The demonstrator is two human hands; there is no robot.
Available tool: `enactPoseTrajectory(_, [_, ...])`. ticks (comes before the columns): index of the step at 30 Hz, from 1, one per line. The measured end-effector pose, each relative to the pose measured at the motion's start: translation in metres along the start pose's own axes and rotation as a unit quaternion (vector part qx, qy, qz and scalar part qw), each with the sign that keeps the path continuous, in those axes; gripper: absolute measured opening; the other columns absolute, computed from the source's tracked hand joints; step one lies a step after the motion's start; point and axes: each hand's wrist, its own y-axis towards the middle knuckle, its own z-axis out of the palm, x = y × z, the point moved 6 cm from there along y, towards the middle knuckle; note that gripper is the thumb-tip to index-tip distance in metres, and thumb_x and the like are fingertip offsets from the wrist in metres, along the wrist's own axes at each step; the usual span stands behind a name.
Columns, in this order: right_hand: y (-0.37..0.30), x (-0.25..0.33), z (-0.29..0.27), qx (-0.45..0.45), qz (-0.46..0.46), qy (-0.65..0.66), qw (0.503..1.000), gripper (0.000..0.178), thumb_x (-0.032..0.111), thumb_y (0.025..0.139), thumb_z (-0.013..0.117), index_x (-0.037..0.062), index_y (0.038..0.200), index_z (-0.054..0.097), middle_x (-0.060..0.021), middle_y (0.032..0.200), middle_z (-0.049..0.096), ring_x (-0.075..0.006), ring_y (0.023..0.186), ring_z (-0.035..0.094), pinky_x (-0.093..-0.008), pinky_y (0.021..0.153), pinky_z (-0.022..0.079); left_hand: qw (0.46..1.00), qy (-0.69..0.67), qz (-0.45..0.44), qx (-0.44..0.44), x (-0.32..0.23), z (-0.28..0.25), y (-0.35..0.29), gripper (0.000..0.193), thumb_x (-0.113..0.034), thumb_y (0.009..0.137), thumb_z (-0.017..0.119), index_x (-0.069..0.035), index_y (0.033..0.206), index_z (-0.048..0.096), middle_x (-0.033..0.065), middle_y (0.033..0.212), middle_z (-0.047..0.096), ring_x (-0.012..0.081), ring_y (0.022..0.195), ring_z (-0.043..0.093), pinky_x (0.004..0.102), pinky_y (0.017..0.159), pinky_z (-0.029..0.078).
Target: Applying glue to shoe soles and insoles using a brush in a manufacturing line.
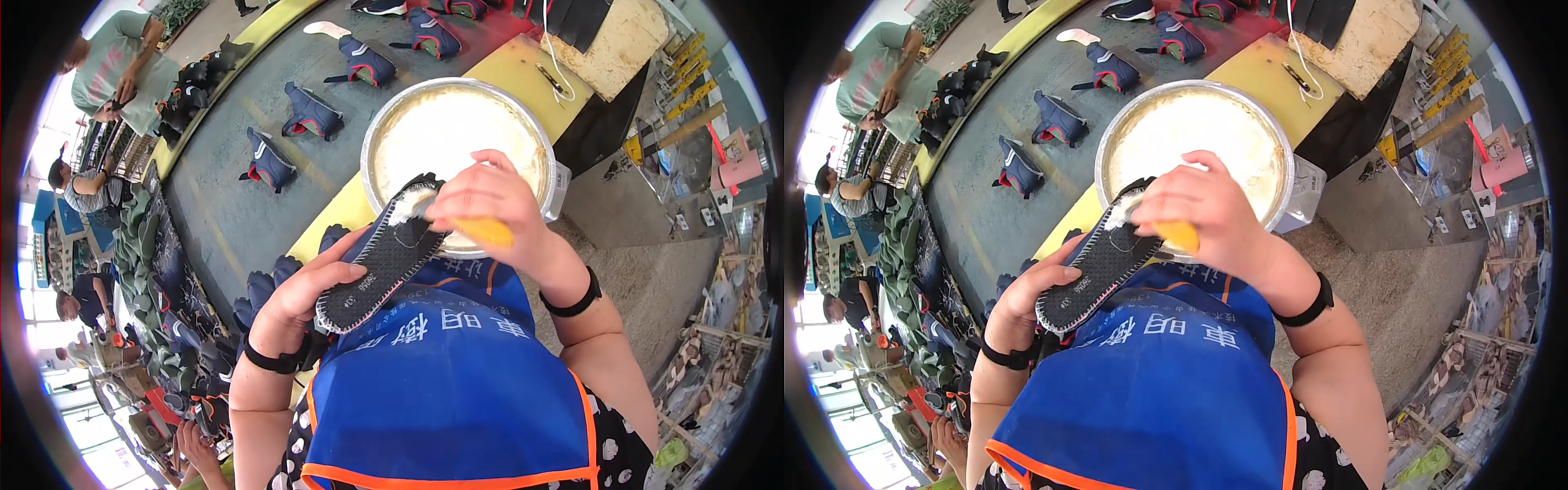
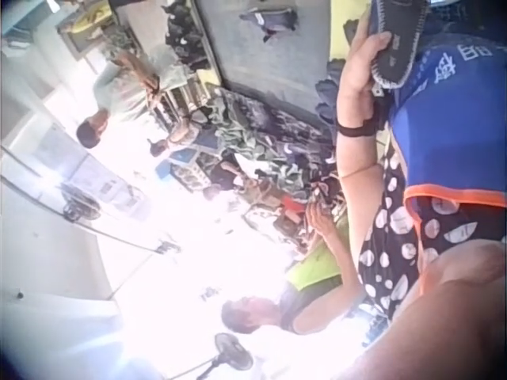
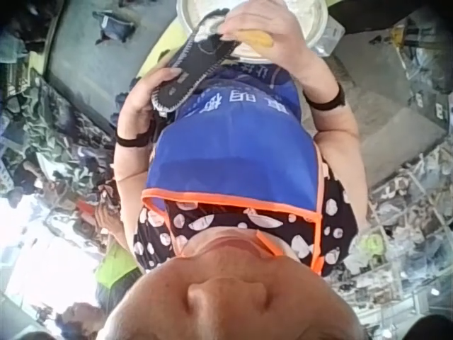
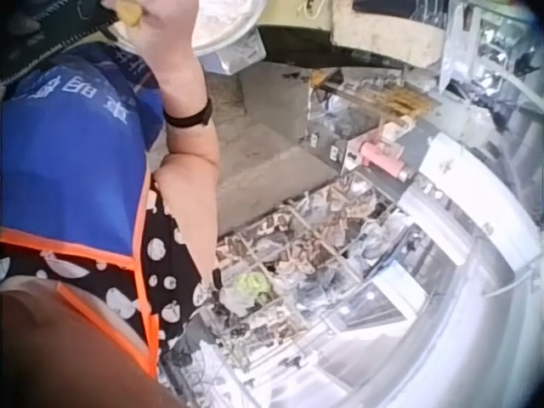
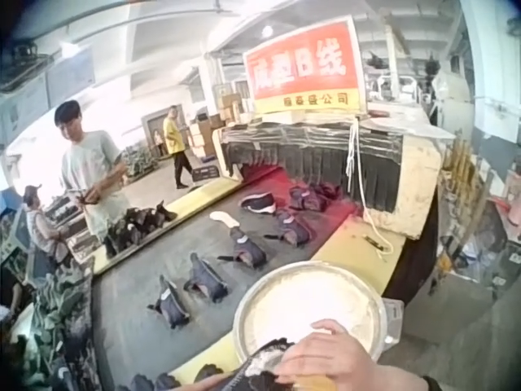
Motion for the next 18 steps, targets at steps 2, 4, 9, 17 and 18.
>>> enactPoseTrajectory(2, [-0.006, -0.029, -0.004, -0.019, 0.025, -0.023, 0.999, 0.011, 0.018, 0.08, 0.08, 0.0168, 0.09, 0.075, 0.0021, 0.087, 0.069, -0.0172, 0.084, 0.064, -0.0344, 0.092, 0.041, 0.999, -0.047, 0.001, -0.002, 0.003, -0.001, -0.003, 0.073, -0.015, 0.088, 0.057, 0.001, 0.155, 0.034, 0.0159, 0.138, 0.059, 0.018, 0.118, 0.063, 0.0266, 0.099, 0.05])
enactPoseTrajectory(4, [-0.007, -0.033, -0.008, -0.045, 0.061, -0.009, 0.997, 0.011, 0.016, 0.08, 0.08, 0.0152, 0.09, 0.075, 0.0011, 0.087, 0.069, -0.0186, 0.083, 0.064, -0.034, 0.089, 0.043, 0.992, -0.127, -0.002, 0.012, 0.01, -0.01, -0.003, 0.072, -0.014, 0.087, 0.058, 0.004, 0.152, 0.036, 0.0176, 0.137, 0.06, 0.0193, 0.117, 0.064, 0.0269, 0.098, 0.052])
enactPoseTrajectory(9, [0.005, -0.011, 0.003, -0.078, 0.028, 0.161, 0.983, 0.015, 0.011, 0.081, 0.081, 0.0075, 0.094, 0.075, -0.0041, 0.086, 0.067, -0.0213, 0.076, 0.064, -0.0311, 0.07, 0.05, 0.989, -0.145, -0.023, 0.023, 0.014, -0.009, -0.006, 0.074, -0.017, 0.086, 0.059, 0.005, 0.152, 0.035, 0.0185, 0.138, 0.059, 0.02, 0.119, 0.064, 0.0277, 0.1, 0.051])
enactPoseTrajectory(17, [-0.008, -0.045, 0.006, -0.141, 0.194, 0.097, 0.966, 0.011, 0.003, 0.089, 0.073, 0.0031, 0.084, 0.063, -0.0033, 0.07, 0.063, -0.0098, 0.058, 0.059, -0.0262, 0.055, 0.047, 0.997, -0.025, 0.068, 0.035, 0.018, -0.021, -0.003, 0.087, -0.019, 0.08, 0.063, 0.003, 0.157, 0.029, 0.0185, 0.148, 0.05, 0.0248, 0.134, 0.052, 0.0327, 0.113, 0.038])
enactPoseTrajectory(18, [-0.005, -0.039, 0.008, -0.17, 0.151, 0.126, 0.965, 0.012, 0.003, 0.089, 0.072, 0.0024, 0.084, 0.062, -0.002, 0.071, 0.064, -0.0084, 0.058, 0.06, -0.0258, 0.054, 0.046, 0.996, -0.021, 0.077, 0.037, 0.019, -0.019, -0.002, 0.09, -0.018, 0.078, 0.065, 0.001, 0.158, 0.028, 0.018, 0.151, 0.047, 0.0261, 0.137, 0.048, 0.0344, 0.116, 0.033])
